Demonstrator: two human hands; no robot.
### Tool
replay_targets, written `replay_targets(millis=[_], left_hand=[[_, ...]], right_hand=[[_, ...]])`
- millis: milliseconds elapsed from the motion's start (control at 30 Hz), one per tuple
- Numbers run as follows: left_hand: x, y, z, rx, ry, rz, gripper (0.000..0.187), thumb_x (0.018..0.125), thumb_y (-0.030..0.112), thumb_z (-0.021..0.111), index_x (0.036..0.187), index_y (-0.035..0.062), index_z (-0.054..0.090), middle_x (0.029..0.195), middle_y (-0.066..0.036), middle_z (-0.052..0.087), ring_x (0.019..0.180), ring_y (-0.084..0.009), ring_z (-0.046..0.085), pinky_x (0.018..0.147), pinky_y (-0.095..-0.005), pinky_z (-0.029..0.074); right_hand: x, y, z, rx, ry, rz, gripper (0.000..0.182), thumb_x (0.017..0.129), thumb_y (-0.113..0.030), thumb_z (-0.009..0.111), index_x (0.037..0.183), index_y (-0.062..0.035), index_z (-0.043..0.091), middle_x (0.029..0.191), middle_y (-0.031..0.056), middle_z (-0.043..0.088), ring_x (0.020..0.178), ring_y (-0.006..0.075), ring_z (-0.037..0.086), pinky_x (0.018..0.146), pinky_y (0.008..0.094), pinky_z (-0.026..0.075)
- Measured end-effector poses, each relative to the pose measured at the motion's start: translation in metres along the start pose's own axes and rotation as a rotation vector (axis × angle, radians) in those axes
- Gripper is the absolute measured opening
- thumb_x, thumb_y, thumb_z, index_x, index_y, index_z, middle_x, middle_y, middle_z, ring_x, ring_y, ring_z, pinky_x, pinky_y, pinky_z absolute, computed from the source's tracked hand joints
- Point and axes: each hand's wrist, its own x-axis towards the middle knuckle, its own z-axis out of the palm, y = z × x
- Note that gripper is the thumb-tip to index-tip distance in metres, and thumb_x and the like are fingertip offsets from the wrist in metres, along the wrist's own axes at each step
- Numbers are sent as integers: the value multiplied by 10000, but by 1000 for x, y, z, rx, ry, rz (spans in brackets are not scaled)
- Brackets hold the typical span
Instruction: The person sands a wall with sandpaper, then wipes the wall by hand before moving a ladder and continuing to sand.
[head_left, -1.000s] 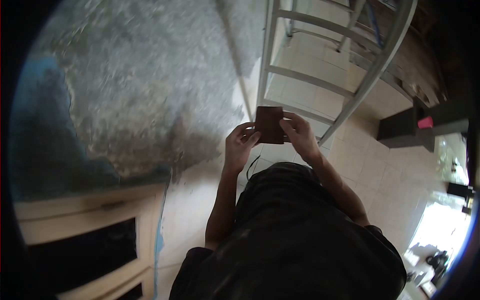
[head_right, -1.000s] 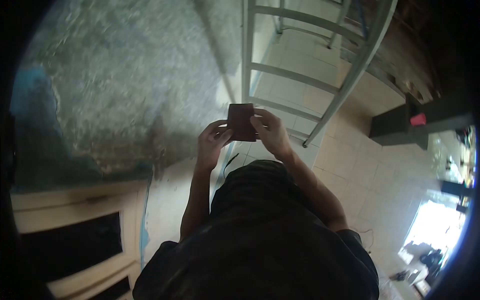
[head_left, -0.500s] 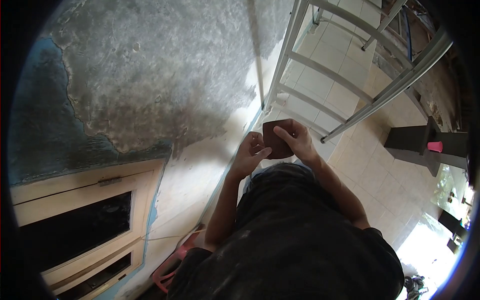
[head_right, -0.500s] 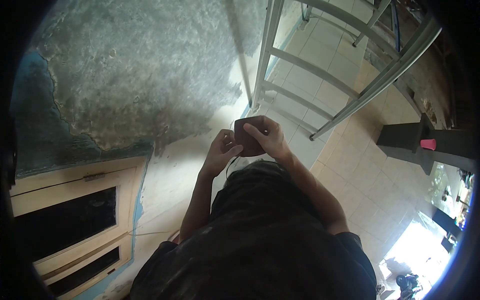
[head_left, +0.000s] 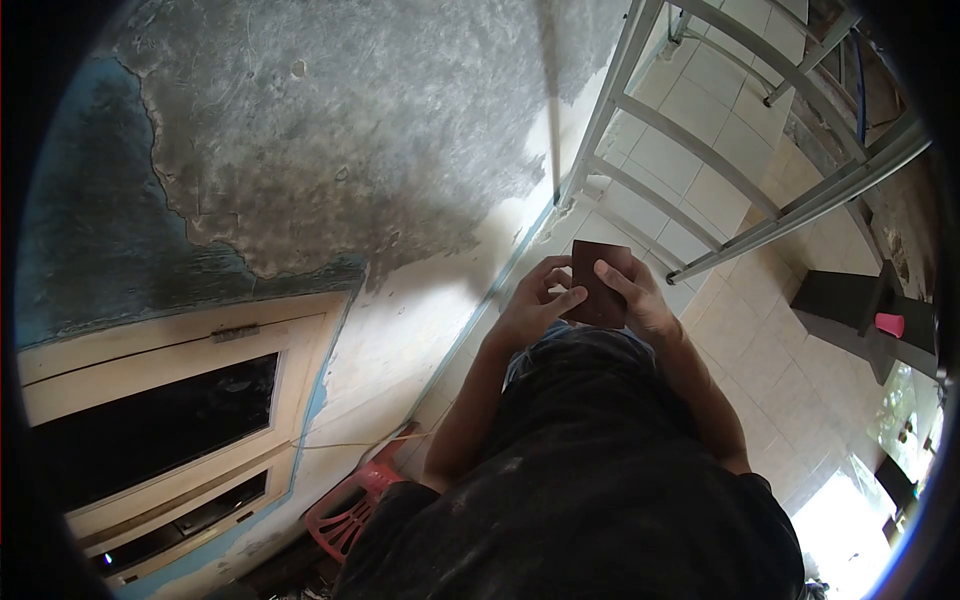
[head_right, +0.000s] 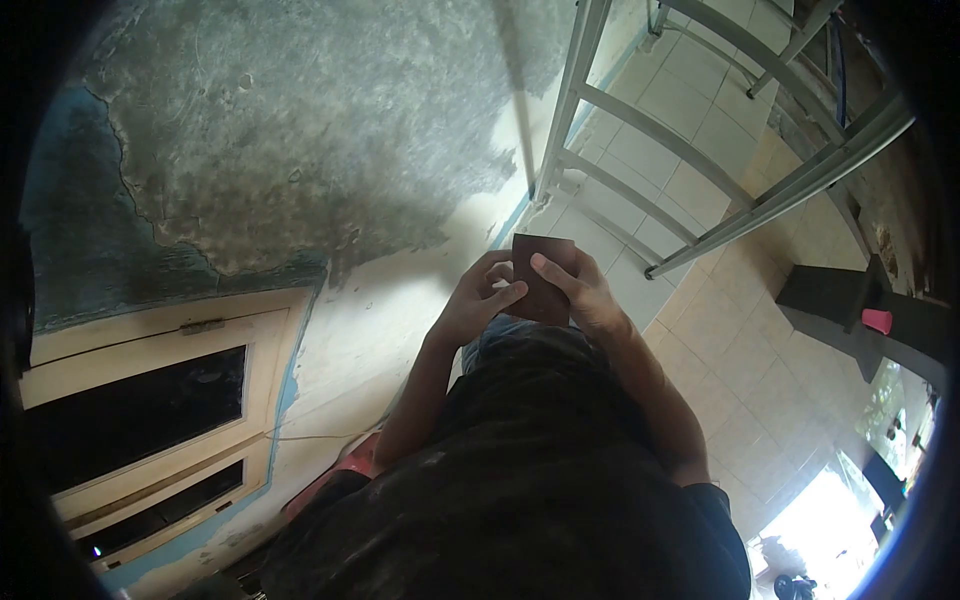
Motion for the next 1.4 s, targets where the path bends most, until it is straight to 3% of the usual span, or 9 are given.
replay_targets(millis=[333,533,600,633,733,900,967,1133,1400], left_hand=[[22,10,9,111,-65,-34,486,936,121,678,1370,45,473,1008,-61,605,925,-141,629,812,-299,532],[24,7,2,220,172,118,451,965,105,623,1385,68,463,975,-71,598,847,-132,628,729,-264,532],[16,-1,-22,331,331,176,385,956,83,602,1334,91,529,912,-67,591,803,-135,623,695,-285,515],[14,-19,-58,1011,405,299,260,922,87,598,1178,81,647,864,-100,598,746,-197,635,669,-328,500],[-21,-25,-101,1224,308,-21,154,865,158,618,907,58,727,882,-176,638,781,-335,640,727,-427,507],[-98,-68,-150,1192,-211,-407,222,778,191,663,955,93,754,894,-160,697,830,-299,674,781,-389,549],[-114,-60,-131,1156,-341,-657,317,786,271,671,1070,151,748,1161,-158,666,1085,-333,616,957,-420,492],[-150,-53,-108,902,-266,-579,431,761,368,727,1147,175,717,1290,-108,622,1258,-359,492,1085,-436,375],[-181,-77,-150,711,-286,-451,667,703,448,793,1299,198,630,1441,-76,505,1356,-377,393,1164,-493,252]], right_hand=[[-8,-9,-16,-321,70,-41,465,949,-314,669,1248,25,557,1067,101,663,933,145,633,816,281,515],[-6,4,-51,-360,285,-174,389,978,-304,620,1252,-33,565,1056,142,658,1002,194,638,879,337,501],[-18,10,-77,-813,423,-319,385,963,-306,625,1250,-55,571,1046,158,658,1016,247,641,882,377,500],[-29,15,-93,-1040,489,-390,383,955,-307,627,1249,-67,574,1041,166,658,1023,274,642,884,397,500],[-80,24,-149,-1422,395,-75,341,916,-304,631,1166,-73,605,1018,155,671,972,341,648,848,467,503],[-155,21,-153,-1479,141,602,254,847,-322,685,953,-92,687,927,92,715,926,301,678,830,413,526],[-167,24,-140,-1383,-3,694,325,814,-332,714,1023,-85,690,975,105,721,941,296,686,839,411,533],[-156,23,-109,-1133,-236,782,618,719,-339,810,1229,-35,640,1097,162,708,990,292,686,908,393,525],[-128,16,-74,-1003,-331,738,680,719,-297,820,1303,-40,584,1179,162,677,1061,274,662,934,393,512]])
